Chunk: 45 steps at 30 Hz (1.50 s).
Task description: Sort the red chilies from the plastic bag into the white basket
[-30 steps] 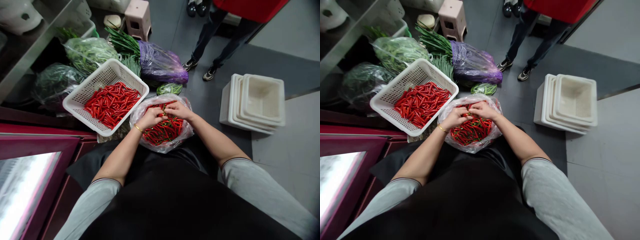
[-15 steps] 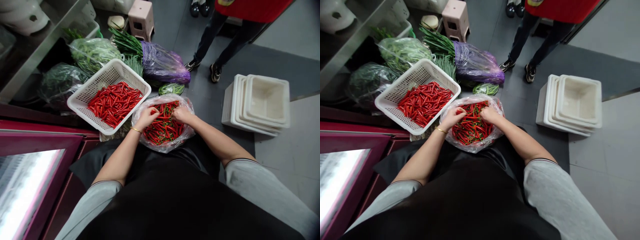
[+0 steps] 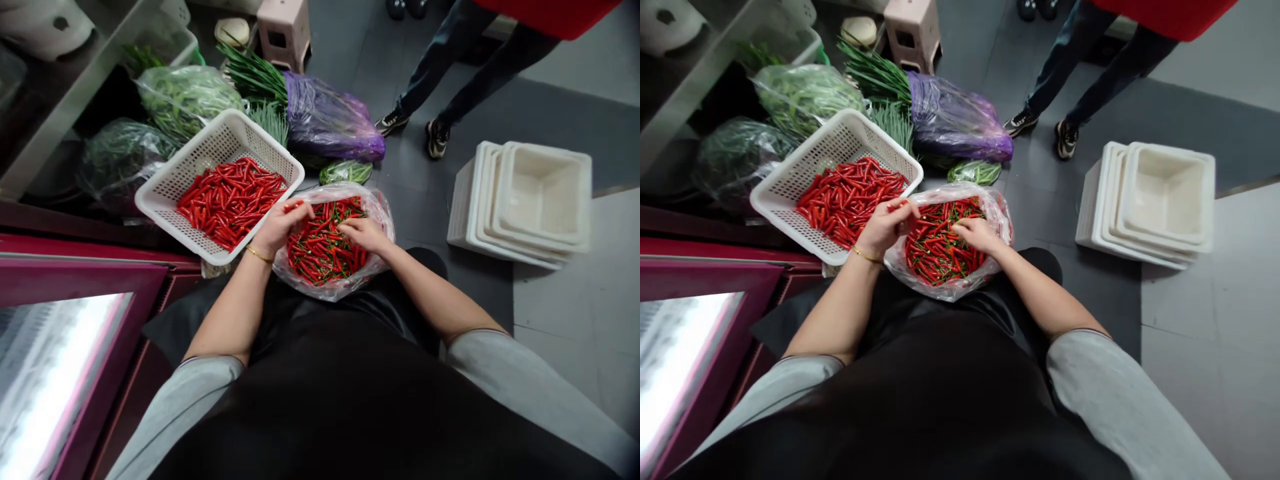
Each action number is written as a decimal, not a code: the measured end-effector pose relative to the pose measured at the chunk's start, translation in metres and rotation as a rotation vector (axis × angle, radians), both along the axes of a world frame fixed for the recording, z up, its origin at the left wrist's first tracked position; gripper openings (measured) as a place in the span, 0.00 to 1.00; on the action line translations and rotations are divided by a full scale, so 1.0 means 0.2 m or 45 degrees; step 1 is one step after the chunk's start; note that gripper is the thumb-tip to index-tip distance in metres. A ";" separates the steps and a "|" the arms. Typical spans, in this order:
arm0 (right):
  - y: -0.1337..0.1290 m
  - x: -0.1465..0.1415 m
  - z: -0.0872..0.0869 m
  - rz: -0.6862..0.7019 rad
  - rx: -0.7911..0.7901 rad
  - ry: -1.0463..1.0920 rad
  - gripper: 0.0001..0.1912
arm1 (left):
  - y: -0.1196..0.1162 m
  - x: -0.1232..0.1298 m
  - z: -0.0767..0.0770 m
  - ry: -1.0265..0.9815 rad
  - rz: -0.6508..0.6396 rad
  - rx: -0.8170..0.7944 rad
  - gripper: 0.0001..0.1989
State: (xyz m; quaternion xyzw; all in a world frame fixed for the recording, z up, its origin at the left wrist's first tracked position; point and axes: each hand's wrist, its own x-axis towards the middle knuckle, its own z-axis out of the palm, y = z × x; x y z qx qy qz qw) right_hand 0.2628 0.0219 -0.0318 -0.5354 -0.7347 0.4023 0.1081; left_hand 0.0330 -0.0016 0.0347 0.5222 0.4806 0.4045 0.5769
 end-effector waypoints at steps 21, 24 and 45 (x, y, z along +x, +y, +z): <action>0.07 -0.17 0.07 0.245 0.222 -0.494 0.12 | 0.00 0.03 -0.34 0.276 0.040 -0.196 0.14; -0.01 -0.19 0.09 0.394 0.223 -0.660 0.13 | 0.01 0.05 -0.34 0.329 0.129 -0.132 0.16; -0.08 -0.14 0.08 0.200 0.362 -0.503 0.16 | -0.04 0.10 -0.25 -0.020 0.014 -0.602 0.13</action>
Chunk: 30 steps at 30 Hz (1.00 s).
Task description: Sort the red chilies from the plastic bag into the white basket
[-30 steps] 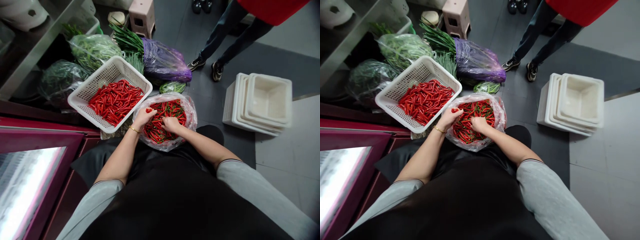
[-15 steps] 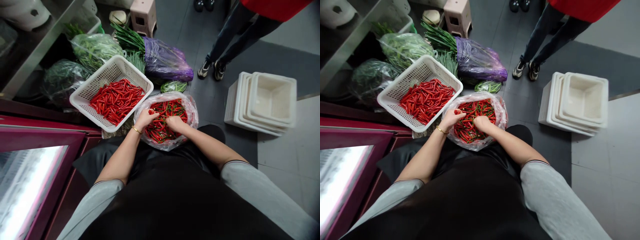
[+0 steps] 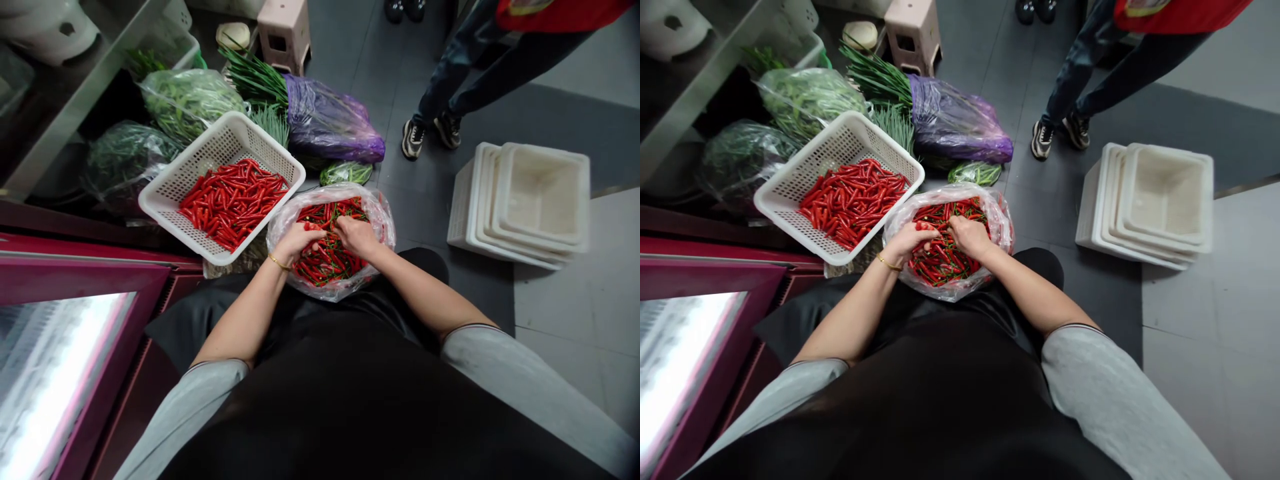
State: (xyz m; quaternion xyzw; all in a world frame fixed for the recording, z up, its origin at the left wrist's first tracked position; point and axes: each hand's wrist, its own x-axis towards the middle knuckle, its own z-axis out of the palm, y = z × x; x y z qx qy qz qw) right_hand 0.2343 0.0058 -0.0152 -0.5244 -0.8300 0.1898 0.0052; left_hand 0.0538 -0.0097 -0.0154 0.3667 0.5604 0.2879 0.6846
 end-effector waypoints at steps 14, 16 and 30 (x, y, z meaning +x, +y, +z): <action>0.13 -0.04 0.05 -0.134 -0.168 0.643 0.16 | 0.01 0.01 -0.02 0.317 -0.194 0.654 0.15; 0.14 -0.04 0.06 -0.204 -0.344 0.816 0.19 | 0.02 -0.03 0.02 0.323 -0.220 0.782 0.14; 0.14 -0.05 -0.06 0.178 -0.190 -0.166 0.12 | -0.03 -0.15 -0.03 -0.093 -0.047 0.036 0.12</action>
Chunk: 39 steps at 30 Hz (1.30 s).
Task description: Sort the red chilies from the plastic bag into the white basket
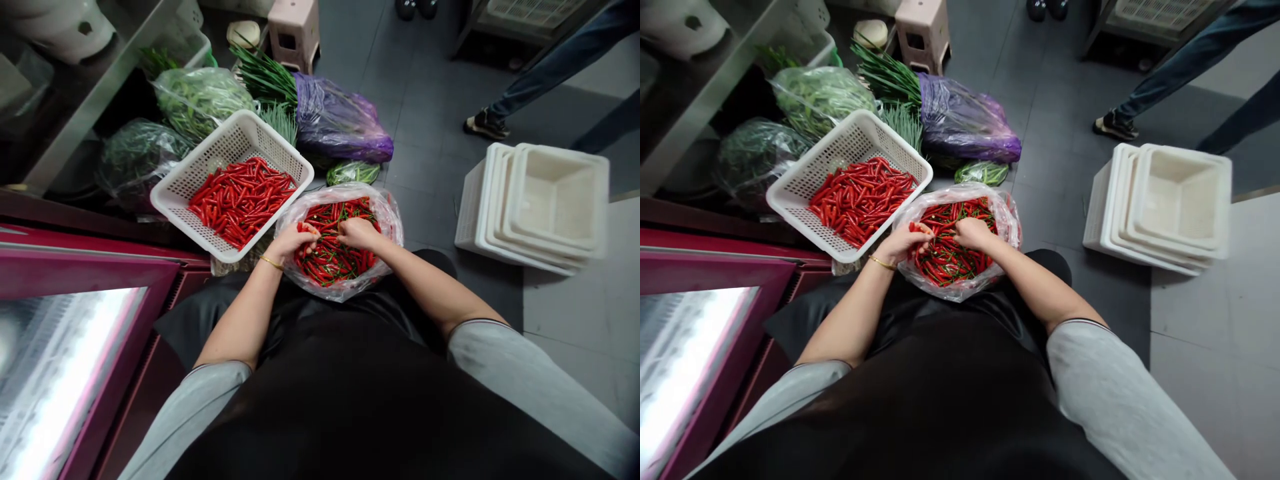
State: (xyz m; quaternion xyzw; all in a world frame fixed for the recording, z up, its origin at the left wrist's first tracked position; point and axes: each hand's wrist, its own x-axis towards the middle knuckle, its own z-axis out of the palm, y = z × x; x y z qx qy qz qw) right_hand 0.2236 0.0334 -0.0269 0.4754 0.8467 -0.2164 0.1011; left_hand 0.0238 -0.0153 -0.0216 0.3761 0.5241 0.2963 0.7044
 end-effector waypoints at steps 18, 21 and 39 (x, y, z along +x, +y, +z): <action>-0.24 0.02 0.05 0.106 0.085 0.281 0.24 | -0.28 0.17 -0.01 0.006 0.017 -0.090 0.13; -0.12 0.02 0.03 0.189 0.204 -0.011 0.24 | -0.30 0.17 -0.03 -0.235 0.125 -0.252 0.10; -0.21 0.11 0.05 -0.200 -0.904 0.977 0.18 | -0.21 0.19 -0.04 0.637 -0.233 0.829 0.05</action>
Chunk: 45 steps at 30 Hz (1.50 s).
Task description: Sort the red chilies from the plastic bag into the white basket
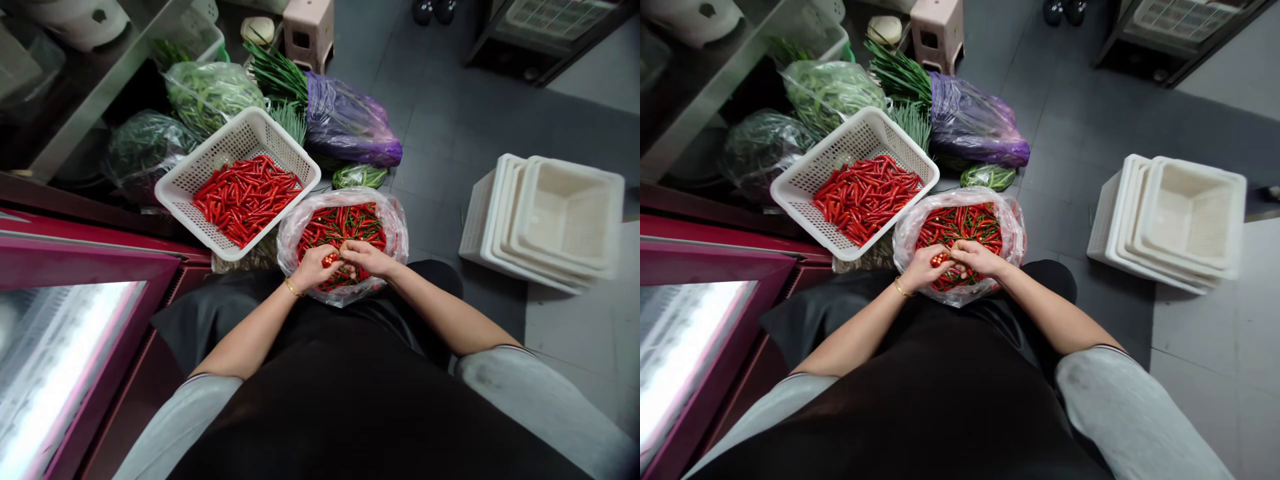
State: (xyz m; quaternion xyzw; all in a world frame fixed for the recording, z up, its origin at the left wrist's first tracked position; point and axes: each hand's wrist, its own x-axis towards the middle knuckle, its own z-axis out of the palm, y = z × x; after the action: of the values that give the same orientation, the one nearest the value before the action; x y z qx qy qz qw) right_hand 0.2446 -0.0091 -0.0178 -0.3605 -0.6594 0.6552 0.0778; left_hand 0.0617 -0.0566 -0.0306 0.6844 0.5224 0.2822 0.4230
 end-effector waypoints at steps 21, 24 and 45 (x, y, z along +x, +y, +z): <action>0.03 -0.14 0.04 0.373 1.150 -1.147 0.25 | -0.10 0.02 -0.06 -0.904 0.494 -1.063 0.10; 0.14 -0.26 -0.01 0.327 1.126 -1.135 0.26 | -0.04 -0.07 -0.05 -0.739 0.643 -0.762 0.08; 0.08 -0.29 -0.13 0.000 0.436 -0.094 0.23 | -0.13 -0.02 -0.03 -0.246 -0.438 -0.404 0.05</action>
State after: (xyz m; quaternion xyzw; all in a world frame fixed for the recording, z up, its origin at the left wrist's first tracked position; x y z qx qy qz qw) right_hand 0.1857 0.0076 -0.0446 -0.3660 -0.7637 0.5195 0.1138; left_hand 0.0576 -0.0826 -0.0356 0.6582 0.3931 0.1847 0.6149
